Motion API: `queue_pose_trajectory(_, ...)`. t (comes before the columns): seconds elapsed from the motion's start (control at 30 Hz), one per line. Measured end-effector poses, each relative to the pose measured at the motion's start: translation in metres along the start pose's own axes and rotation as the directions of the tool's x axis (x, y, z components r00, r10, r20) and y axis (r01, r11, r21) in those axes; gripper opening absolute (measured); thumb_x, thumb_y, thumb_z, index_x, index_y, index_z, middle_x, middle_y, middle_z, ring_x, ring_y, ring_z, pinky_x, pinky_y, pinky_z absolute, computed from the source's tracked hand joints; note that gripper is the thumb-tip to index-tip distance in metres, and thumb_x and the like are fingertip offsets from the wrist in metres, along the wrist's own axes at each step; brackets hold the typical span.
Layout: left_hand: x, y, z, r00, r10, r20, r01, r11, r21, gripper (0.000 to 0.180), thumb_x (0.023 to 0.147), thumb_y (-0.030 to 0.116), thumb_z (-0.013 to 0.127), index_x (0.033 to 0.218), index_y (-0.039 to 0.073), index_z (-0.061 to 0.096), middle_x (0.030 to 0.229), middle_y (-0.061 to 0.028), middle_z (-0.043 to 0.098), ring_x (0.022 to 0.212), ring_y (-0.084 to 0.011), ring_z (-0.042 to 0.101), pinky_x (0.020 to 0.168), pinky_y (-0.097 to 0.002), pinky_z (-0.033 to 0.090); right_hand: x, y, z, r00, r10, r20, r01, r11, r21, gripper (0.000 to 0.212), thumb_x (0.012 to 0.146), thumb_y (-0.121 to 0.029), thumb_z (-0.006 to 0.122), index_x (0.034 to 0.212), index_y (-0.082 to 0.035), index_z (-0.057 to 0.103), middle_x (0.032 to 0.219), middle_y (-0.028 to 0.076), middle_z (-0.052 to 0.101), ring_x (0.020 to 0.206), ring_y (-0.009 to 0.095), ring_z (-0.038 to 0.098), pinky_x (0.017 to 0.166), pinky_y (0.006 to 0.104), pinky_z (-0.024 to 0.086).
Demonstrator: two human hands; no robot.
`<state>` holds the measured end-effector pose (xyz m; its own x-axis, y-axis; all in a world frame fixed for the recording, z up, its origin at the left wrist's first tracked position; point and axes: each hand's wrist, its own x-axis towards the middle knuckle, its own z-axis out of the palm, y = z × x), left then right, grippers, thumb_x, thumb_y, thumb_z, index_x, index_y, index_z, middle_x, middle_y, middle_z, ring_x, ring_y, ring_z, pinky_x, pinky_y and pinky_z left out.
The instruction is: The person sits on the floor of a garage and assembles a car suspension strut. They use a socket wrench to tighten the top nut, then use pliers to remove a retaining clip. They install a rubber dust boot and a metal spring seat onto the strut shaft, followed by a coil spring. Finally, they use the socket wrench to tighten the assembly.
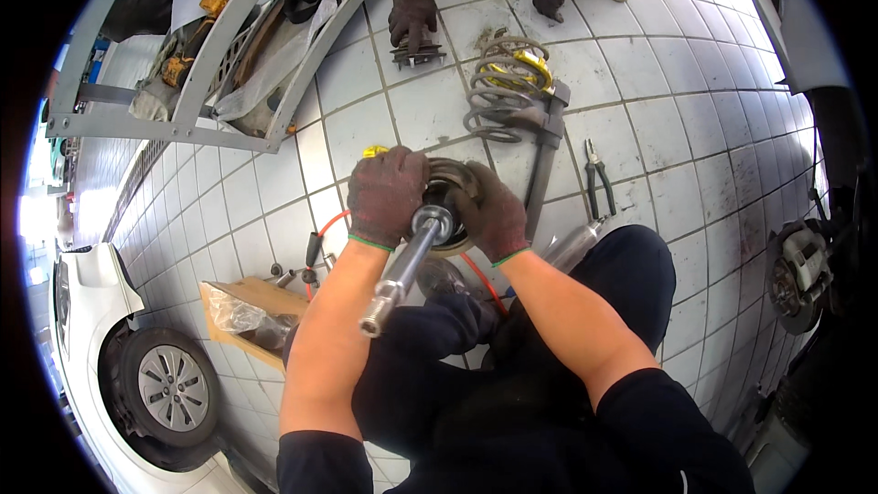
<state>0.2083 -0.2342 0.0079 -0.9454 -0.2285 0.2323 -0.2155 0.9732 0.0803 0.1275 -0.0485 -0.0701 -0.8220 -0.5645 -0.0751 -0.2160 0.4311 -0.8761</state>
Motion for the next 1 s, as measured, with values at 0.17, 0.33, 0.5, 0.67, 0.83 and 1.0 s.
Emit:
queue_pose_trajectory(0.17, -0.001, -0.005, 0.011, 0.996, -0.087, 0.002, 0.086, 0.983, -0.159, 0.011, 0.095, 0.022, 0.076, 0.103, 0.014, 0.074, 0.101, -0.0086, 0.075, 0.096, -0.0333, 0.076, 0.09, -0.0494, 0.058, 0.002, 0.0, -0.003, 1.0, -0.001, 0.023, 0.0, 1.0, 0.021, 0.063, 0.099, -0.042, 0.083, 0.15, -0.009, 0.067, 0.128, 0.022, 0.08, 0.116, 0.043, 0.078, 0.1, 0.0503, 0.063)
queue_pose_trajectory(0.33, -0.01, -0.015, 0.005, 0.786, -0.4, 0.471, 0.618, 0.527, -0.584, 0.037, 0.105, 0.021, 0.072, 0.141, 0.017, 0.075, 0.13, -0.0149, 0.079, 0.12, -0.0365, 0.077, 0.106, -0.0459, 0.058, 0.001, -0.001, 0.001, 0.996, -0.068, 0.058, 0.066, 0.997, 0.035, 0.063, 0.1, -0.042, 0.082, 0.152, -0.01, 0.066, 0.13, 0.022, 0.08, 0.114, 0.041, 0.079, 0.099, 0.049, 0.063)
queue_pose_trajectory(0.5, -0.026, -0.015, -0.065, 0.902, -0.35, 0.252, 0.421, 0.59, -0.689, 0.067, 0.097, 0.003, 0.07, 0.163, 0.007, 0.059, 0.151, -0.0194, 0.072, 0.144, -0.0328, 0.068, 0.125, -0.0425, 0.05, 0.011, -0.008, -0.006, 0.975, -0.036, 0.22, 0.046, 0.998, -0.04, 0.064, 0.101, -0.044, 0.08, 0.154, -0.012, 0.065, 0.131, 0.022, 0.079, 0.118, 0.04, 0.078, 0.101, 0.0498, 0.062)
queue_pose_trajectory(0.67, -0.055, 0.047, -0.19, 0.989, -0.037, 0.141, 0.14, 0.529, -0.837, 0.057, 0.087, -0.004, 0.075, 0.143, -0.001, 0.068, 0.137, -0.021, 0.076, 0.132, -0.0368, 0.072, 0.114, -0.0459, 0.055, 0.006, -0.01, -0.004, 0.973, -0.049, 0.224, 0.062, 0.997, -0.053, 0.067, 0.102, -0.047, 0.078, 0.157, -0.014, 0.062, 0.132, 0.022, 0.079, 0.121, 0.042, 0.076, 0.103, 0.0514, 0.061)
queue_pose_trajectory(0.83, -0.064, 0.07, -0.179, 0.996, -0.087, 0.003, 0.047, 0.509, -0.859, 0.033, 0.096, 0.002, 0.073, 0.128, -0.006, 0.072, 0.104, -0.0163, 0.076, 0.093, -0.0262, 0.074, 0.086, -0.0402, 0.061, 0.009, -0.013, -0.017, 0.963, -0.038, 0.266, 0.084, 0.983, -0.163, 0.072, 0.102, -0.049, 0.077, 0.163, -0.016, 0.056, 0.135, 0.022, 0.078, 0.126, 0.044, 0.074, 0.108, 0.0531, 0.059)
queue_pose_trajectory(1.0, -0.008, 0.038, -0.181, 0.857, -0.515, 0.003, 0.067, 0.107, -0.992, 0.034, 0.109, 0.02, 0.069, 0.13, -0.007, 0.073, 0.072, 0.0002, 0.053, 0.065, -0.0128, 0.054, 0.072, -0.0357, 0.06, 0.007, -0.048, -0.101, 0.966, 0.057, 0.252, 0.008, 0.968, -0.249, 0.077, 0.101, -0.053, 0.078, 0.164, -0.013, 0.059, 0.14, 0.021, 0.078, 0.133, 0.04, 0.073, 0.114, 0.0474, 0.057)
